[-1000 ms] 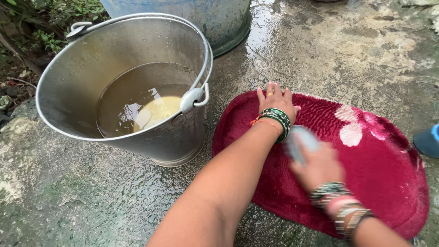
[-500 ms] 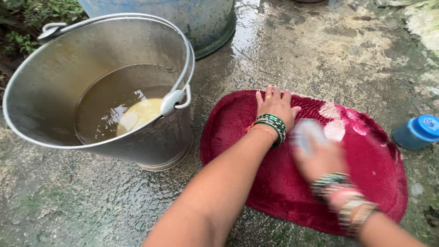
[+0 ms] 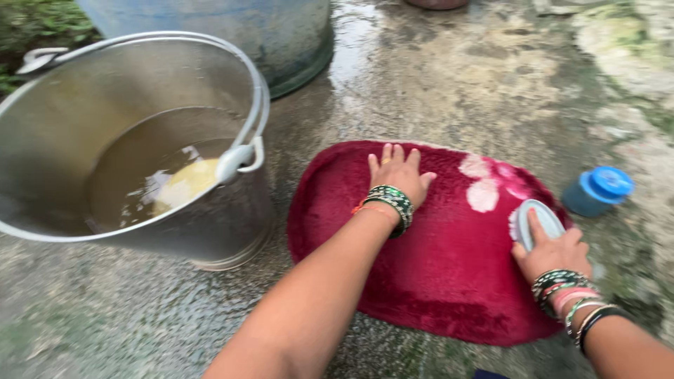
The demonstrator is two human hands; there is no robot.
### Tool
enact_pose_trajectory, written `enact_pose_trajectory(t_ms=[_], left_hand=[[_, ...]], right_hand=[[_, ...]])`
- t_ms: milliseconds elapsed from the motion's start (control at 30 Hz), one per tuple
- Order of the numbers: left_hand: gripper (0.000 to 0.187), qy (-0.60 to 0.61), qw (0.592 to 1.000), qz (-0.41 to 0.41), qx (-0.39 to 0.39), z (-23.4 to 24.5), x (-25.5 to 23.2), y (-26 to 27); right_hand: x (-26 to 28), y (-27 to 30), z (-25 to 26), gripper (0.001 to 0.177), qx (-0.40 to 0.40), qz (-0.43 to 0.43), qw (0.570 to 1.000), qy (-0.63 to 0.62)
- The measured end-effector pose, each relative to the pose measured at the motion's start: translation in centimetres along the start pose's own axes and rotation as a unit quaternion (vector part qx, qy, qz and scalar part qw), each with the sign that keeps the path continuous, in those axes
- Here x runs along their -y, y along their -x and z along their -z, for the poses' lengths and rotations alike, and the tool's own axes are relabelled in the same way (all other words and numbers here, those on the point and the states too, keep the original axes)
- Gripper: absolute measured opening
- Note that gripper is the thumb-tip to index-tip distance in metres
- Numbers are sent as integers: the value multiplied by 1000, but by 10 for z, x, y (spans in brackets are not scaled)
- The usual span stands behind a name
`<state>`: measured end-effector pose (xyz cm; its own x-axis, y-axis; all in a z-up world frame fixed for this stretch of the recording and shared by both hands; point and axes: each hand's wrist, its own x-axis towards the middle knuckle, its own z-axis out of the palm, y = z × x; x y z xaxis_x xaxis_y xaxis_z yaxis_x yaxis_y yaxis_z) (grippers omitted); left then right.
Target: The person scrubs the front side of a red mat with a brush and water from a bucket, then flips it over and scrubs the black underside.
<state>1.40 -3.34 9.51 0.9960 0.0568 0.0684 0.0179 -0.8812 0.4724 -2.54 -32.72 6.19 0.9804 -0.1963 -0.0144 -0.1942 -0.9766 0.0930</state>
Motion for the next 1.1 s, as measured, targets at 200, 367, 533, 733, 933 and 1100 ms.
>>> enact_pose_trajectory(t_ms=[200, 367, 533, 733, 933, 1100], left_hand=[[67, 19, 999, -22, -23, -16, -10, 0], [65, 43, 998, -18, -39, -9, -10, -3], [66, 36, 998, -1, -52, -4, -1, -9], [65, 49, 998, 18, -23, -3, -6, -1], [66, 37, 999, -4, -39, -11, -12, -4], [66, 20, 999, 0, -37, -13, -5, -7]], right_hand=[[50, 13, 23, 71, -26, 53, 992, -116], [183, 74, 16, 80, 0, 129, 935, -331], [164, 63, 7, 52, 10, 243, 961, -132], [9, 8, 2, 81, -8, 2, 1000, -27], [13, 2, 7, 76, -59, 26, 994, -90], [152, 58, 20, 42, 19, 133, 964, -231]])
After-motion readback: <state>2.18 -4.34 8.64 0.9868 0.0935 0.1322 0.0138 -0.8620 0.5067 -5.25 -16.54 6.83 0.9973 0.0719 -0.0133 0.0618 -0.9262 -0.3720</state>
